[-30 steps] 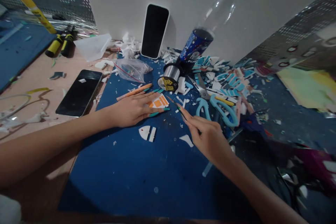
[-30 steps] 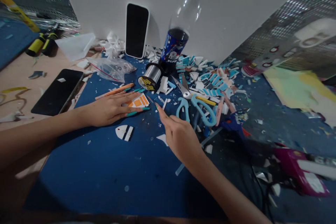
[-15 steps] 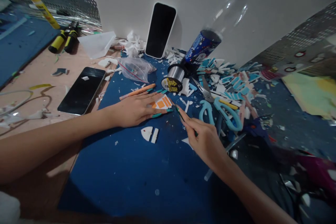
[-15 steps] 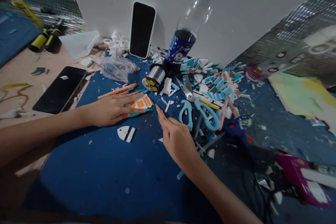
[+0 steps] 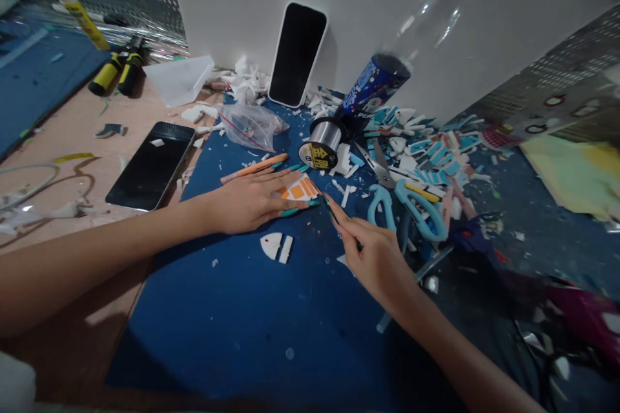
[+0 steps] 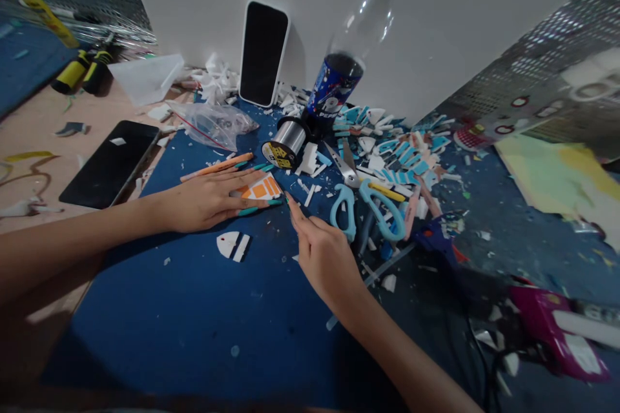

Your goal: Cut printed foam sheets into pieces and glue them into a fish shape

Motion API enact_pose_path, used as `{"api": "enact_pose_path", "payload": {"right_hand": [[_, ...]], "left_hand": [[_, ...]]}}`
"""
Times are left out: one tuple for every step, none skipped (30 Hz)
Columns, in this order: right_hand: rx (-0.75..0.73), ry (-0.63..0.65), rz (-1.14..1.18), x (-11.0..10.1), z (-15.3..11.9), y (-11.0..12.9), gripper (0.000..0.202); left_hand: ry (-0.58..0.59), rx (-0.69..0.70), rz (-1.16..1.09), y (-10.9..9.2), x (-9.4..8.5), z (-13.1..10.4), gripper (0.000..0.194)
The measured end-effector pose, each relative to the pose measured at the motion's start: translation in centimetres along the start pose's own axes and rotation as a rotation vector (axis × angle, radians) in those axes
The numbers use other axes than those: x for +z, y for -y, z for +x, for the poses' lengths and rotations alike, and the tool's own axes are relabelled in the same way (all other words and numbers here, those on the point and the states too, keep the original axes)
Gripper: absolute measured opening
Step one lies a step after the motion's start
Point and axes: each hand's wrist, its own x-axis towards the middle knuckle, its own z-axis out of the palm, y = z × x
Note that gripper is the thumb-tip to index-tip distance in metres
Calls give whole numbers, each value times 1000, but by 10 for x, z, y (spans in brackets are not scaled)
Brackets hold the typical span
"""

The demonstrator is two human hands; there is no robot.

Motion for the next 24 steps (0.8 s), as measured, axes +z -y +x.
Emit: {"api": "enact_pose_path", "payload": {"right_hand": [[-3, -7, 0, 1, 0, 0, 45], [-2, -11, -2, 2, 1, 1, 45], [-1, -12, -5, 2, 1, 1, 45], [2, -6, -9, 2, 1, 2, 45], [5, 4, -12, 2, 2, 3, 46], [12, 18, -13, 2, 3, 4, 47], [19, 32, -14, 1, 3, 5, 47], [28, 48, -17, 0, 4, 5, 48], [38, 68, -25, -1, 5, 6, 49], [47, 90, -34, -2, 6, 6, 50], [54, 110, -43, -3, 6, 7, 51], [60, 131, -50, -4, 7, 7, 52], [67, 147, -56, -4, 7, 7, 52], [77, 160, -62, -4, 7, 7, 53], [90, 170, -69, -4, 7, 8, 54], [100, 181, -70, -4, 7, 8, 54], [109, 192, -67, -4, 7, 8, 55], [115, 202, -60, -4, 7, 9, 55], [119, 208, -52, -4, 7, 9, 56], [120, 209, -47, -4, 7, 9, 56], [120, 208, -47, -4, 6, 9, 56], [122, 207, -52, -4, 6, 10, 56], [126, 209, -62, -3, 6, 10, 56], [131, 218, -72, -3, 6, 10, 57]], "left_hand": [[3, 2, -3, 0, 0, 0, 44], [4, 4, -3, 0, 0, 0, 43], [-1, 6, -1, -1, 0, 0, 43], [-7, 7, 2, -1, 0, 0, 43], [-16, 10, 3, -1, 0, 0, 43], [-21, 12, 3, -1, 0, 0, 43], [-23, 16, 2, -1, 0, 0, 43], [-23, 19, 2, -1, 1, 0, 43], [-21, 20, 3, 0, 1, 0, 43], [-19, 19, 6, 0, 1, 0, 43], [-20, 19, 9, 0, 0, 0, 43], [-22, 17, 13, -1, 0, -1, 43], [-24, 15, 17, -1, 0, -1, 43], [-26, 12, 21, -1, -1, 0, 43], [-27, 10, 26, -2, -1, 0, 43], [-29, 6, 32, -2, -1, 0, 42], [-31, 0, 39, -2, -1, 0, 42], [-34, -5, 45, -3, -1, 0, 42], [-37, -8, 49, -3, -1, 0, 43], [-39, -11, 51, -3, 0, -1, 43], [-39, -13, 52, -3, 0, -1, 43], [-37, -14, 51, -3, 0, -1, 43], [-34, -13, 51, -2, 1, -1, 43], [-29, -12, 51, -2, 1, -1, 43]]}}
